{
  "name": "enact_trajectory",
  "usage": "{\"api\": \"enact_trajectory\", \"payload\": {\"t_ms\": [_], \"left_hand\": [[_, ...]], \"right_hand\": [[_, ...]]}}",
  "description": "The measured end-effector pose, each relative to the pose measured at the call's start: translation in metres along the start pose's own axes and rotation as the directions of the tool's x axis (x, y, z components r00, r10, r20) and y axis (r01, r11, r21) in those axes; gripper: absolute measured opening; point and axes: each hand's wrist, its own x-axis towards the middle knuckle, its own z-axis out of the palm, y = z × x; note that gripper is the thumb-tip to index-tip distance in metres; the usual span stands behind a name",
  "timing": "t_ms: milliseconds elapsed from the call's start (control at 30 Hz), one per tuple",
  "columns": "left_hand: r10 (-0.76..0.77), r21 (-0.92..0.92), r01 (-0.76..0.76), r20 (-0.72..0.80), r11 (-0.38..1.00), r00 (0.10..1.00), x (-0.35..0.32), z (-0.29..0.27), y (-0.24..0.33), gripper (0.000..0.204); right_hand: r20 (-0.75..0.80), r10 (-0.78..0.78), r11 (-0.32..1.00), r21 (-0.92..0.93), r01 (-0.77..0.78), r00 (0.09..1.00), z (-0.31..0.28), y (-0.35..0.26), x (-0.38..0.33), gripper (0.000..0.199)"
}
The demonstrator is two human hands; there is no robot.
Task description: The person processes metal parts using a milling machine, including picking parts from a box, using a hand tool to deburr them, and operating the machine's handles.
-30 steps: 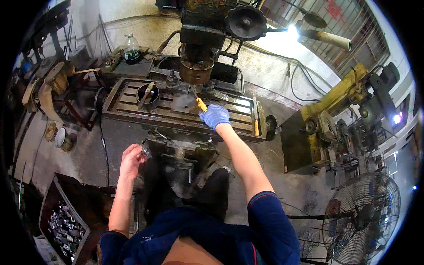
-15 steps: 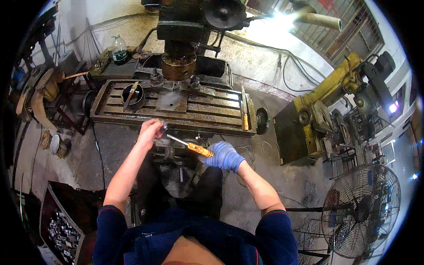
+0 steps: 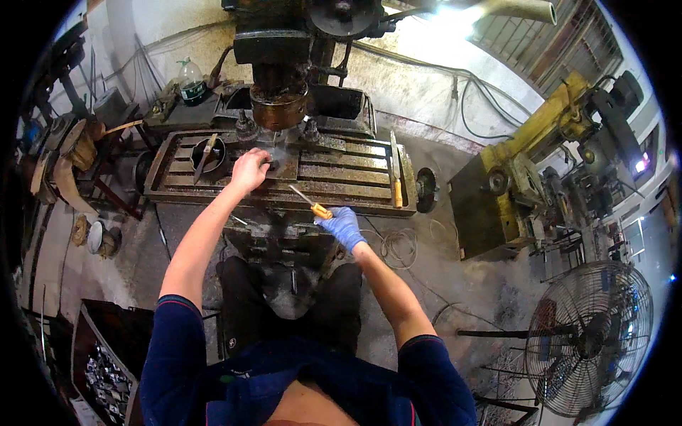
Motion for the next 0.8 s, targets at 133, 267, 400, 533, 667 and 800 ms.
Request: {"api": "enact_trajectory", "payload": {"t_ms": [133, 267, 400, 533, 667, 800], "left_hand": [[0.027, 0.227, -0.024, -0.011, 0.974, 1.0, -0.008, -0.008, -0.004, 0.017], [0.045, 0.246, -0.043, 0.001, 0.968, 0.999, 0.0, -0.005, -0.002, 0.015], [0.06, 0.22, -0.051, -0.034, 0.974, 0.998, 0.017, 0.01, -0.007, 0.014], [0.045, 0.201, -0.041, -0.015, 0.979, 0.999, 0.042, 0.025, -0.01, 0.015], [0.023, 0.164, -0.018, -0.03, 0.986, 0.999, 0.048, 0.031, -0.003, 0.018], [-0.092, 0.136, 0.103, -0.089, 0.985, 0.992, 0.048, 0.032, 0.002, 0.022]], "right_hand": [[-0.062, 0.113, 0.982, -0.142, -0.121, 0.992, 0.001, -0.035, -0.025, 0.036], [-0.157, -0.068, 0.993, -0.102, 0.052, 0.985, -0.01, -0.007, -0.038, 0.04], [-0.126, -0.103, 0.978, -0.195, 0.077, 0.987, -0.042, -0.032, -0.067, 0.041], [-0.192, -0.11, 0.976, -0.205, 0.07, 0.975, -0.069, -0.026, -0.092, 0.036], [-0.251, -0.064, 0.997, -0.068, 0.049, 0.966, -0.097, -0.034, -0.11, 0.031], [-0.314, -0.115, 0.993, -0.039, 0.108, 0.943, -0.135, -0.065, -0.112, 0.028]]}}
